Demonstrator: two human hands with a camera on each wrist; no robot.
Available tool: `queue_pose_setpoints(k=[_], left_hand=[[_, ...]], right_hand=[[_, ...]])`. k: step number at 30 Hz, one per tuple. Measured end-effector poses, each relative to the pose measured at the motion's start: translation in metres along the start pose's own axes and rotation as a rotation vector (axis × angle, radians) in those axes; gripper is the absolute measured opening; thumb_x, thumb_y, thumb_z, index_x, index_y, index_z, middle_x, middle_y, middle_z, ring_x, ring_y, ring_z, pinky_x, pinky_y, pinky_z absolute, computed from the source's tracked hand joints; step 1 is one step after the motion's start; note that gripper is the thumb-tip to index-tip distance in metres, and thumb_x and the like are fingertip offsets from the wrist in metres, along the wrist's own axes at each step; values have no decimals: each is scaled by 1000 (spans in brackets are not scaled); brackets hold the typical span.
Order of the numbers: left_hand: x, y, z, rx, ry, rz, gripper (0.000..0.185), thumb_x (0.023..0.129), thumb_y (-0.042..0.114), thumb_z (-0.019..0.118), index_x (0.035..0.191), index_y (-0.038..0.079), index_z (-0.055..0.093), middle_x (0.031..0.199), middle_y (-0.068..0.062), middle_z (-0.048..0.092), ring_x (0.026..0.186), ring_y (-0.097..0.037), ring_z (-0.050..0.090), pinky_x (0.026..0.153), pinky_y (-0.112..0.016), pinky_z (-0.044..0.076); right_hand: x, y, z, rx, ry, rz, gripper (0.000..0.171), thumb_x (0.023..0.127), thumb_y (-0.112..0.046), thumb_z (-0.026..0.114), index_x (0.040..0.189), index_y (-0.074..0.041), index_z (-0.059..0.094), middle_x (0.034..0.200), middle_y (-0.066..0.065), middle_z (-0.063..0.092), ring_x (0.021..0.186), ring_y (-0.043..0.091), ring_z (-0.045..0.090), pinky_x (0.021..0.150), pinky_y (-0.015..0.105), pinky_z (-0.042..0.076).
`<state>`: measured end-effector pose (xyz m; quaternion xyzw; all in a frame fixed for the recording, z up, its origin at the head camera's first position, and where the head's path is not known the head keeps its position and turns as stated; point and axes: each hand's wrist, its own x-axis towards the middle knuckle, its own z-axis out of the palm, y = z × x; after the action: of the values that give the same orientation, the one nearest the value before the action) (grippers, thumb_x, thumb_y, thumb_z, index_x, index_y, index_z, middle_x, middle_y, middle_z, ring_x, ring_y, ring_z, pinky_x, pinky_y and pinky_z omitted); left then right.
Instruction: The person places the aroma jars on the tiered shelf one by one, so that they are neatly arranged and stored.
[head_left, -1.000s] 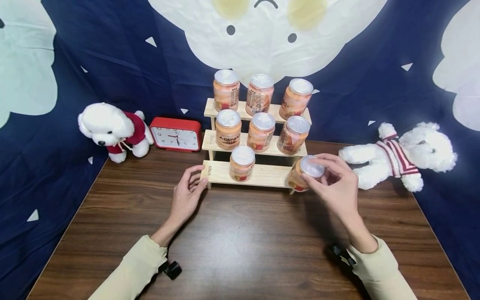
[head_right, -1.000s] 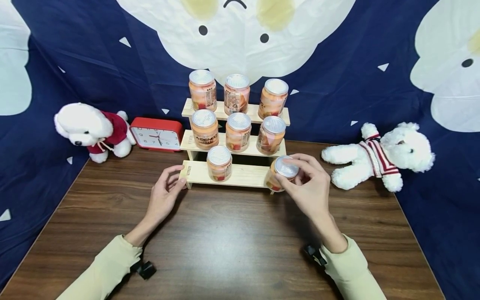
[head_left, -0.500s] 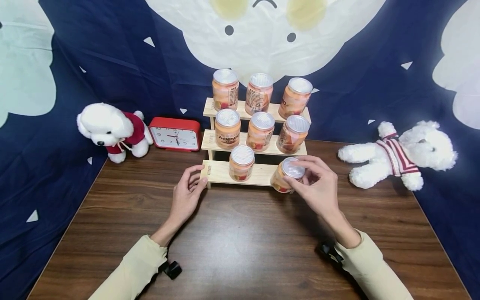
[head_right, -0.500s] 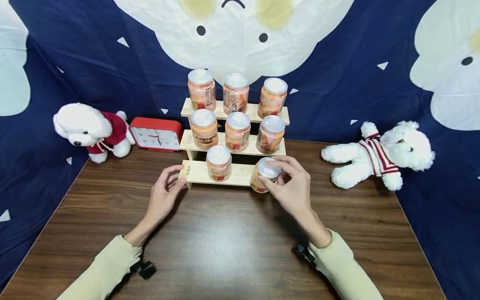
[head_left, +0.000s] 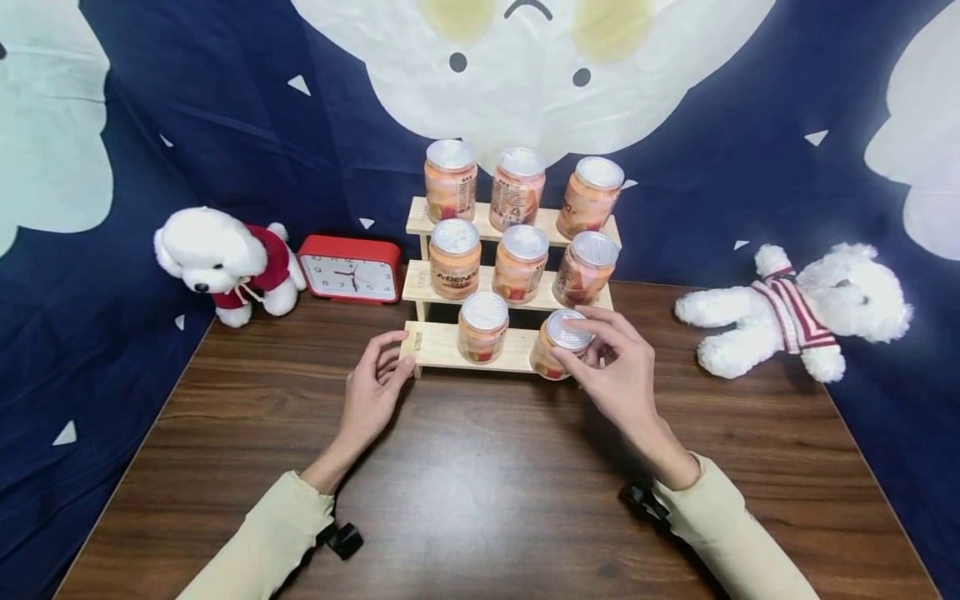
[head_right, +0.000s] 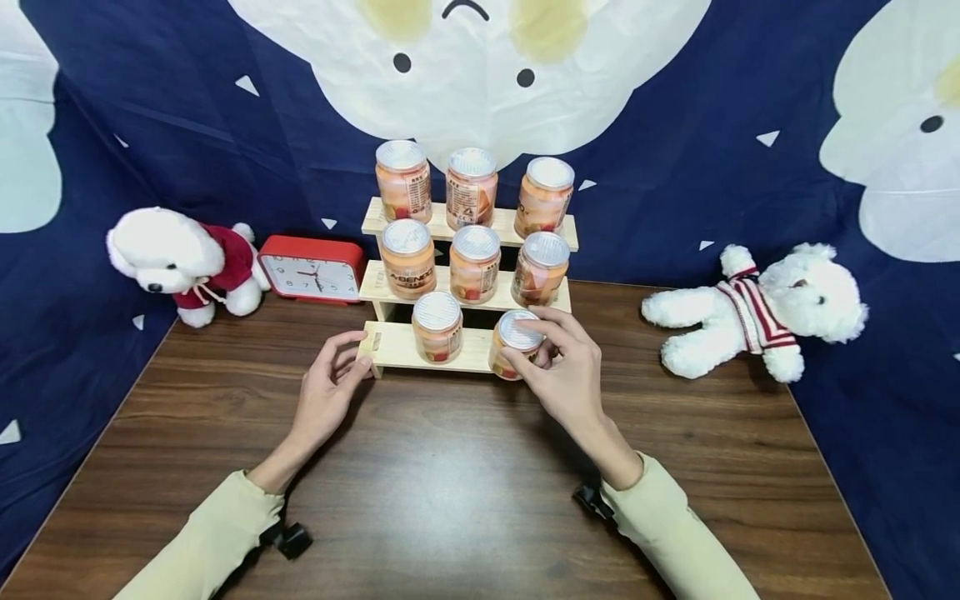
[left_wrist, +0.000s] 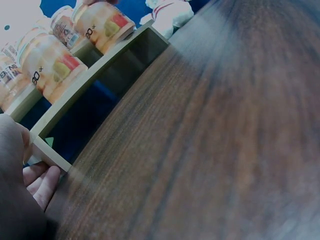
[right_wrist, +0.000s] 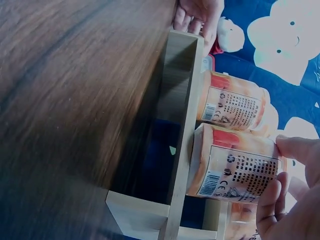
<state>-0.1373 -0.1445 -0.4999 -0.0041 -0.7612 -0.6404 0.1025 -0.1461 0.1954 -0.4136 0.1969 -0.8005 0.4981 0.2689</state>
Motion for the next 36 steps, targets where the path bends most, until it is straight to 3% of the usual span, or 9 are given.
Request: queue_pose_setpoints(k=[12,36], left_hand=[[0,0,0,2,-1,5,40,108,0,70,147,3,63,128,-27,77,104,6,69,92,-13,60],[0,0,0,1,0,15,41,107,-3,69,147,3,63,127,-27,77,102,8,68,91,-14,61]], right_hand=[[3,8,17,-40,30,-131,42,75,4,100,114,-4,86,132,19,76,62,20,60,60,15,47],[6,12,26,-68,50,-146,37,80,1,99,114,-4,86,129,19,75,64,22,61,62,16,48]])
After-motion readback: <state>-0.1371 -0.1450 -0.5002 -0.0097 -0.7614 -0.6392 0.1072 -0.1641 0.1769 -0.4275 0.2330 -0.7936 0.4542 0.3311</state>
